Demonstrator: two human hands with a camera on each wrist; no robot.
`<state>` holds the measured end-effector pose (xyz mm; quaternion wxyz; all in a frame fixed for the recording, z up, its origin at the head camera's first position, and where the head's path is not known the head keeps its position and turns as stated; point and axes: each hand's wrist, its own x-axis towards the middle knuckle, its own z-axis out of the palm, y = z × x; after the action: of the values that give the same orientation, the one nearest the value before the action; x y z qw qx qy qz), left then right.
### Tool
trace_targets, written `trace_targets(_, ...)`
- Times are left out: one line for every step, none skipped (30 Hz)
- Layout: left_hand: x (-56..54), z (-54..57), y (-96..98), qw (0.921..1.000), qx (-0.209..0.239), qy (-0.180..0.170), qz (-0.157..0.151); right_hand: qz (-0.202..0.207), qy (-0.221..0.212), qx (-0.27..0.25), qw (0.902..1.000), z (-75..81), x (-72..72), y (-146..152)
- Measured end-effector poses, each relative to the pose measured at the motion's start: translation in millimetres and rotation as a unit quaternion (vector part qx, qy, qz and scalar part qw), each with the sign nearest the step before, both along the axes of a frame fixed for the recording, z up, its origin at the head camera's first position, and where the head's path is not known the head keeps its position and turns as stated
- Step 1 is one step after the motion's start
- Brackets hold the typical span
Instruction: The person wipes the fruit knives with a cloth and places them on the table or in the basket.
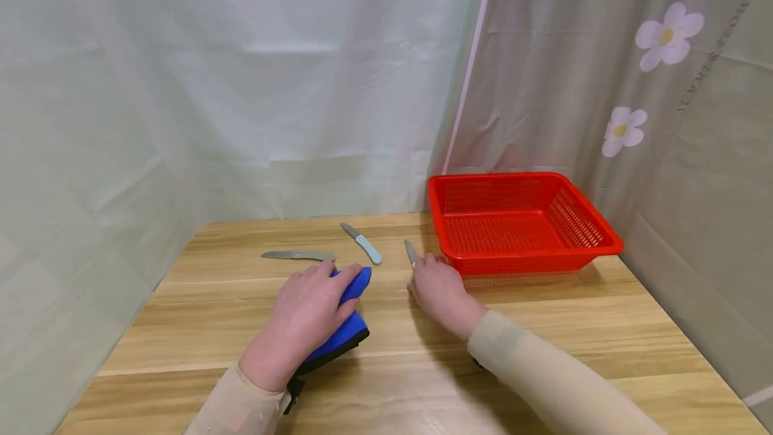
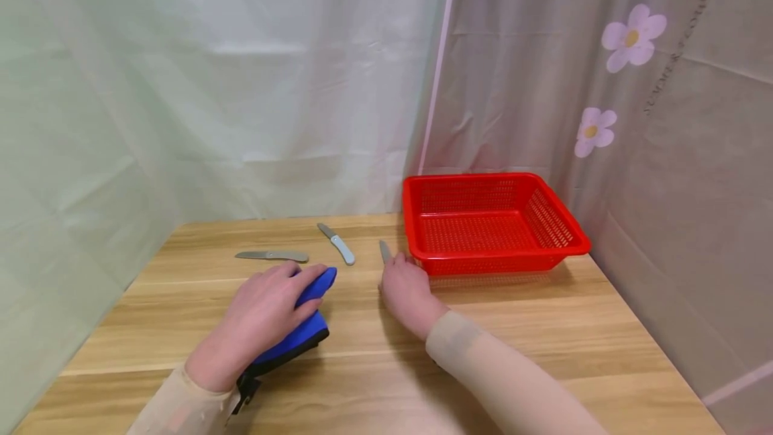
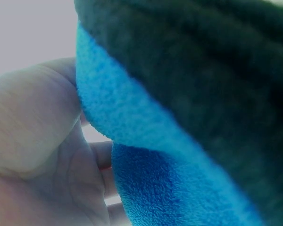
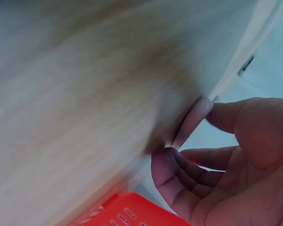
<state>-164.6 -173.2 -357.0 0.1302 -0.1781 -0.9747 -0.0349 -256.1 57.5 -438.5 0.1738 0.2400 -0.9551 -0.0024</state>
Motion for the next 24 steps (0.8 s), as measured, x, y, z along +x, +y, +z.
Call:
trace_targets(0.0, -0.2, 0.1, 1.0, 0.0, 0.001, -0.001, -0.003, 0.009, 0.008, 0.9999, -0.2, -0.2, -1)
trace_targets(-0.1, -0.3, 0.3, 1.0, 0.001, 0.001, -0.002, -0.006, 0.016, 0.014, 0.9998, -0.2, -0.3, -1)
trace_targets(-0.1, -0.4, 0.5, 1.0, 0.002, 0.002, -0.004, -0.007, 0.022, 0.02, 0.9995, -0.3, -0.2, -1)
trace_targets(0.0, -0.5, 0.7, 1.0, 0.002, 0.003, -0.005, -0.008, 0.026, 0.023, 0.9994, -0.6, -0.2, -2)
trace_targets(0.1, -0.7, 0.8, 1.0, 0.004, 0.003, -0.006, -0.01, 0.026, 0.018, 0.9994, -0.4, 0.2, -2)
trace_targets(0.1, -1.0, 1.0, 1.0, 0.005, 0.004, -0.008, -0.011, 0.027, 0.014, 0.9995, -0.3, 0.7, -2)
trace_targets(0.1, -1.4, 1.2, 0.9999, 0.005, 0.005, -0.009, -0.012, 0.022, 0.013, 0.9996, -0.3, 1.2, -2)
trace_targets(0.3, -1.8, 1.4, 0.9999, 0.006, 0.005, -0.009, -0.013, 0.016, 0.015, 0.9997, 0.3, 2.1, -3)
trace_targets(0.5, -2.2, 1.6, 0.9999, 0.007, 0.005, -0.01, -0.013, 0.012, 0.017, 0.9997, 0.5, 2.8, -3)
trace_targets(0.5, -3.0, 1.8, 0.9999, 0.008, 0.006, -0.01, -0.015, 0.005, 0.017, 0.9997, 0.4, 3.4, -3)
trace_targets(0.3, -3.8, 2.0, 0.9999, 0.01, 0.007, -0.01, -0.015, -0.001, 0.018, 0.9997, 0.1, 4.4, -3)
trace_targets(0.2, -4.6, 2.2, 0.9999, 0.01, 0.009, -0.01, -0.013, -0.006, 0.021, 0.9997, 0.1, 5.4, -3)
trace_targets(0.2, -5.2, 2.4, 0.9998, 0.012, 0.01, -0.01, -0.012, -0.013, 0.021, 0.9996, -0.1, 6.2, -2)
trace_targets(0.3, -5.6, 2.7, 0.9998, 0.015, 0.011, -0.01, -0.009, -0.017, 0.02, 0.9996, -0.1, 7.4, -2)
trace_targets(0.2, -6.0, 3.0, 0.9997, 0.016, 0.014, -0.011, -0.005, -0.019, 0.015, 0.9997, -0.5, 8.3, -1)
trace_targets(0.1, -6.4, 3.2, 0.9996, 0.018, 0.016, -0.013, 0.0, -0.022, 0.011, 0.9997, -0.7, 9.6, -1)
trace_targets(0.1, -6.6, 3.4, 0.9996, 0.019, 0.017, -0.014, 0.005, -0.026, 0.005, 0.9996, -0.5, 10.8, 0)
trace_targets(0.2, -6.6, 3.7, 0.9995, 0.02, 0.019, -0.016, 0.01, -0.031, -0.005, 0.9995, 0.2, 12.0, 1)
trace_targets(0.4, -6.4, 3.9, 0.9994, 0.021, 0.02, -0.018, 0.014, -0.035, -0.017, 0.9992, 1.0, 13.4, 3)
trace_targets(0.5, -6.1, 4.2, 0.9993, 0.022, 0.022, -0.02, 0.018, -0.038, -0.028, 0.9987, 1.9, 14.9, 5)
trace_targets(0.6, -5.8, 4.5, 0.9993, 0.022, 0.023, -0.021, 0.021, -0.04, -0.042, 0.9981, 3.1, 16.5, 6)
trace_targets(0.8, -5.5, 4.8, 0.9992, 0.023, 0.024, -0.021, 0.026, -0.04, -0.057, 0.9972, 4.4, 18.2, 9)
trace_targets(0.9, -5.1, 5.1, 0.9992, 0.024, 0.025, -0.022, 0.031, -0.037, -0.072, 0.9962, 6.3, 20.1, 11)
trace_targets(0.7, -4.7, 5.6, 0.999, 0.026, 0.027, -0.023, 0.037, -0.029, -0.084, 0.9953, 8.2, 22.0, 13)
